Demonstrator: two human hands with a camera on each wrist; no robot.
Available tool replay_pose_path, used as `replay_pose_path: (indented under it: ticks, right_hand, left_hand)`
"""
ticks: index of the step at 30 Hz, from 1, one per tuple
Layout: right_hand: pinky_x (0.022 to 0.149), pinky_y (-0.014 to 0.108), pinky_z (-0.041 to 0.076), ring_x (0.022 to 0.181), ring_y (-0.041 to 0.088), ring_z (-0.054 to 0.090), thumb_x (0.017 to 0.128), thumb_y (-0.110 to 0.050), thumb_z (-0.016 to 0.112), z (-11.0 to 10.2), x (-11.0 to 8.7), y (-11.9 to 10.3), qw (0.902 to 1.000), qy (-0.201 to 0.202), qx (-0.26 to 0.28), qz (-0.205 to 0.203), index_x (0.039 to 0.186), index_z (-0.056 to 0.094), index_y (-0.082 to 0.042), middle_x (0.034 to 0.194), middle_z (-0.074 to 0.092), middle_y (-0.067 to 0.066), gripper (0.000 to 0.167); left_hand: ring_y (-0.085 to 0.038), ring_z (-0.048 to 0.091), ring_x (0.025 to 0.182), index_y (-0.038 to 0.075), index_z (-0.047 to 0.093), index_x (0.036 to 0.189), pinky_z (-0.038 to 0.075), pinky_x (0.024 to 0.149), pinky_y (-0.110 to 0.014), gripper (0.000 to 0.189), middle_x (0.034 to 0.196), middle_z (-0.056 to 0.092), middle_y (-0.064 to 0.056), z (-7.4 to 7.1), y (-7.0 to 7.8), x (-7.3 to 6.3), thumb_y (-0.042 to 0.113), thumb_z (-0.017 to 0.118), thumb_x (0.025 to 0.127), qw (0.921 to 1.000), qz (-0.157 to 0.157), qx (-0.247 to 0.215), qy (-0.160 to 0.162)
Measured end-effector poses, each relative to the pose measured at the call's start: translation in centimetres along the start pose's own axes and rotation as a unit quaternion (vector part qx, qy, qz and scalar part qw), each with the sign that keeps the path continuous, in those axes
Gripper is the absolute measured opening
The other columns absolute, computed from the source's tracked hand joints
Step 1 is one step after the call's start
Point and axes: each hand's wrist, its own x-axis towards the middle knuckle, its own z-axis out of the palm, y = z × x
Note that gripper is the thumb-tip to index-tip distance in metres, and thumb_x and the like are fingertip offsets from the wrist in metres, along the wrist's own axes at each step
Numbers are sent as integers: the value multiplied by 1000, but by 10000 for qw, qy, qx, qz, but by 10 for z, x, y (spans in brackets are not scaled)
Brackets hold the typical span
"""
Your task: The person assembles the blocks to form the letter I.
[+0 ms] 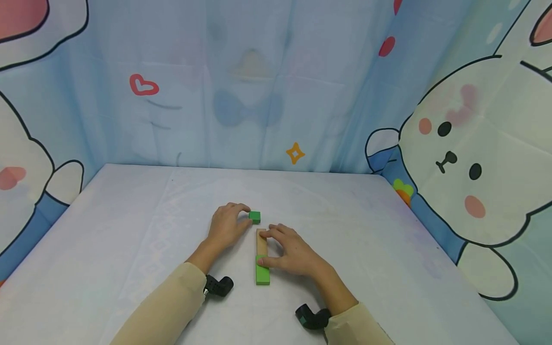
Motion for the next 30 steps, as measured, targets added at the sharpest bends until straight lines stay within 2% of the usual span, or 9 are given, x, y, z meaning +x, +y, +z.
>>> replay_pose_path:
  ticks: [6, 16, 30]
  right_hand:
    - [120, 66, 30, 157, 36, 27, 85, -54, 78, -1, -1, 1, 10000, 0, 5, -56, 147, 57, -31, 163, 43, 6, 69]
    - [119, 67, 30, 156, 37, 28, 86, -55, 77, -1, 0, 2, 9999, -26, -26, -153, 145, 58, -29, 162, 43, 9, 68]
    - [119, 67, 30, 156, 37, 29, 86, -57, 76, 0, -1, 2, 9999, -8, -56, -134, 146, 58, -28, 162, 42, 8, 68]
  left_hand:
    - [-40, 55, 134, 14, 71, 127, 41, 114, -55, 32, 136, 66, -14, 3, 3, 1, 26, 71, 98, 10000, 42, -78, -44]
    - [-37, 60, 129, 14, 73, 123, 42, 112, -56, 29, 131, 69, -13, 7, 7, 2, 25, 72, 96, 9997, 235, -17, 118]
    - [-40, 55, 134, 17, 73, 124, 35, 115, -61, 31, 136, 67, -12, 11, 11, 2, 30, 73, 96, 9998, 116, 144, 47]
